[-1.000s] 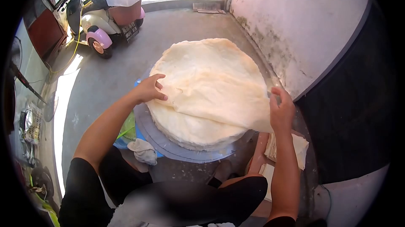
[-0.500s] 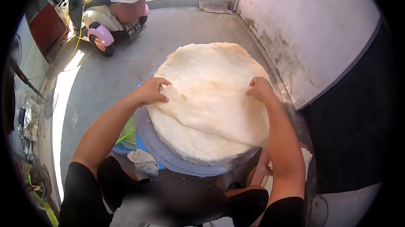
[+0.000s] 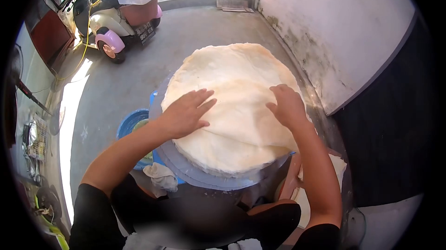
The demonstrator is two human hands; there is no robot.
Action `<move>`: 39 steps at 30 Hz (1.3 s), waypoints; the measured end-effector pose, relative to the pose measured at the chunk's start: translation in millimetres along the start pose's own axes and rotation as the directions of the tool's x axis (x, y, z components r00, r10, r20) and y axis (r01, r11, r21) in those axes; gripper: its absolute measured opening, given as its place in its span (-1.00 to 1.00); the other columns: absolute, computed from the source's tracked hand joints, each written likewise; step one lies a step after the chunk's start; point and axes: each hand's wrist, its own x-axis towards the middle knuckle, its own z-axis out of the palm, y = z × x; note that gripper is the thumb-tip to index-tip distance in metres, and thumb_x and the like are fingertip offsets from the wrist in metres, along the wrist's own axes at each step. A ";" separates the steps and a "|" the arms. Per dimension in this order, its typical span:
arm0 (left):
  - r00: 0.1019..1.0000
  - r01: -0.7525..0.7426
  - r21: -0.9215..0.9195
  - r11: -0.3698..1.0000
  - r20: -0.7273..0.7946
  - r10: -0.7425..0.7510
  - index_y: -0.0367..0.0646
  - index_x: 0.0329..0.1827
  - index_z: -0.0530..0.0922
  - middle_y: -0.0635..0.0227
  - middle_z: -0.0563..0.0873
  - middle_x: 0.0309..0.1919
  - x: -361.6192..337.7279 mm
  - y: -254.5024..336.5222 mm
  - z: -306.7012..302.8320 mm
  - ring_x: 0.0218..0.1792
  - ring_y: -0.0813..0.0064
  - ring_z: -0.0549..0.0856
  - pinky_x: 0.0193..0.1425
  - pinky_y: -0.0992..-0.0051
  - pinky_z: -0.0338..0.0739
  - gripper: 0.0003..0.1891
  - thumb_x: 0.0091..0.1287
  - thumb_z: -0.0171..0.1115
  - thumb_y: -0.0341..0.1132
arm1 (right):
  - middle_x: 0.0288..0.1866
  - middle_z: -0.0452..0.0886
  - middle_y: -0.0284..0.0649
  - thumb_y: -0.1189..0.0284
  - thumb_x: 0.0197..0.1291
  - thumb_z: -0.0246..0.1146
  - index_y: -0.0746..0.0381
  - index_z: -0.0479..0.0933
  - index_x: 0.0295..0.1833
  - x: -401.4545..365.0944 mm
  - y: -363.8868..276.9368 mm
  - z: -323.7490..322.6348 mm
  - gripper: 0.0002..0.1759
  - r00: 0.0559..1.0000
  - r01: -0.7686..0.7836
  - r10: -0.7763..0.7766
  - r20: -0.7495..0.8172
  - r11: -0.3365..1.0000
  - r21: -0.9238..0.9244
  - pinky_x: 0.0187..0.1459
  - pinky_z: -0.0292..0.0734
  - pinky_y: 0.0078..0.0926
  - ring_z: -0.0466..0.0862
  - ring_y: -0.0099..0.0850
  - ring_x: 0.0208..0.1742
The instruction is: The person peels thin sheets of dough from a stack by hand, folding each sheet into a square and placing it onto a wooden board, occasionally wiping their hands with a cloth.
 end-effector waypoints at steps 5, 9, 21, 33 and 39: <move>0.893 0.156 0.104 0.982 0.409 -0.185 -0.32 0.61 0.12 -0.01 0.13 0.63 -24.9 3.7 19.4 0.66 0.09 0.06 0.71 0.16 -0.08 -0.05 0.45 0.02 0.32 | 0.56 0.33 -0.03 0.03 0.37 0.20 0.25 0.35 0.50 -109.9 -18.4 19.6 -0.27 0.962 0.199 -0.172 0.214 0.974 -0.108 0.58 0.07 -0.08 0.26 -0.11 0.60; 0.903 0.158 0.082 0.984 0.391 -0.177 -0.33 0.62 0.10 -0.03 0.11 0.63 -27.4 -3.2 26.1 0.66 0.08 0.05 0.72 0.16 -0.11 -0.01 0.42 0.03 0.35 | 0.56 0.33 -0.01 0.07 0.39 0.20 0.27 0.37 0.48 -135.1 0.3 23.3 -0.31 0.975 0.200 -0.179 0.134 0.967 -0.157 0.59 0.00 -0.02 0.24 -0.06 0.60; 0.991 -0.047 -0.445 0.894 0.090 0.097 -0.39 0.57 0.18 -0.12 0.25 0.55 50.5 134.9 75.7 0.60 0.05 0.19 0.67 0.22 0.05 -0.11 0.46 0.13 0.21 | -0.07 0.70 -0.18 0.39 0.23 0.40 0.29 0.57 0.05 -174.3 64.6 25.0 -0.67 0.613 -0.350 0.716 0.335 -0.133 0.927 -0.03 0.60 -0.34 0.71 -0.38 -0.11; 0.985 0.037 -0.435 0.900 0.169 0.041 -0.46 0.41 0.34 -0.22 0.40 0.40 51.7 154.2 84.8 0.48 -0.05 0.33 0.57 0.16 0.19 -0.19 0.46 0.11 0.19 | -0.41 0.72 -0.01 0.37 0.12 0.26 0.30 0.65 -0.35 -7.3 -69.3 44.4 -0.80 0.941 -0.230 0.336 -0.047 0.733 0.640 -0.25 0.60 -0.26 0.73 -0.21 -0.37; 0.975 0.195 -0.407 0.892 0.178 -0.132 -0.25 -0.13 0.62 0.14 0.70 -0.01 30.8 163.2 55.5 -0.04 0.09 0.70 -0.01 0.18 0.61 -0.70 0.37 0.23 -0.15 | -0.36 0.74 -0.06 0.25 0.13 0.37 0.26 0.69 -0.30 -2.1 -80.4 86.1 -0.74 0.962 -0.275 0.224 0.160 0.792 0.545 -0.20 0.61 -0.25 0.72 -0.21 -0.33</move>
